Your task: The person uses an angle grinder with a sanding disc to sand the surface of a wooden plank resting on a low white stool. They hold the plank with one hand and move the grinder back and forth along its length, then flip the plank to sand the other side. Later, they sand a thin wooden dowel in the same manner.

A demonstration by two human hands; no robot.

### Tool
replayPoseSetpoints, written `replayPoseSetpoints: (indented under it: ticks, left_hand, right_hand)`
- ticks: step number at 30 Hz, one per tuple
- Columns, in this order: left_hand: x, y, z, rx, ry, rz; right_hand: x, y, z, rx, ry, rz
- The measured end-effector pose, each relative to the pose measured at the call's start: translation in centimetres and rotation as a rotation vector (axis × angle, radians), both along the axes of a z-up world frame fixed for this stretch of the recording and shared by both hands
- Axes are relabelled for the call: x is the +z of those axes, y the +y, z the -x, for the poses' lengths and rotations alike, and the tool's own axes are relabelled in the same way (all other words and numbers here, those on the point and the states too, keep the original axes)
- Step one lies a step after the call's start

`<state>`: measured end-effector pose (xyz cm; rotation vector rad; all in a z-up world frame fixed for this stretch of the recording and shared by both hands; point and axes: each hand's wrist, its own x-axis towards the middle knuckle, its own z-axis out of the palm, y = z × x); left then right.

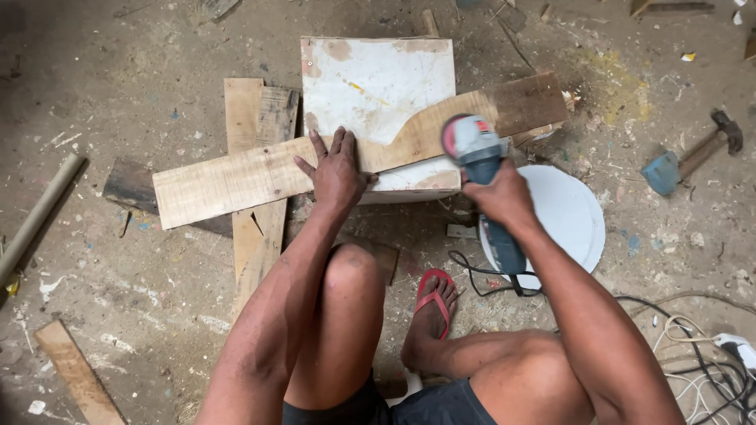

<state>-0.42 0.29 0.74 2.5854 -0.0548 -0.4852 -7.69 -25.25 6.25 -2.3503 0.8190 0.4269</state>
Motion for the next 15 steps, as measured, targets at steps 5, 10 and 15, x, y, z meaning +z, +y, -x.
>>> replayPoseSetpoints:
  ticks: [5, 10, 15]
  left_hand:
    - [-0.4, -0.1, -0.1, -0.010, -0.013, -0.008]
    - [-1.0, 0.1, -0.2, -0.002, -0.007, -0.014]
    - [-0.8, 0.0, -0.2, 0.000, -0.005, -0.018]
  right_hand:
    - [-1.3, -5.6, 0.5, -0.165, -0.141, 0.025]
    - [-3.9, -10.5, 0.0, -0.252, -0.234, 0.119]
    - [0.1, -3.3, -0.3, -0.172, -0.147, -0.024]
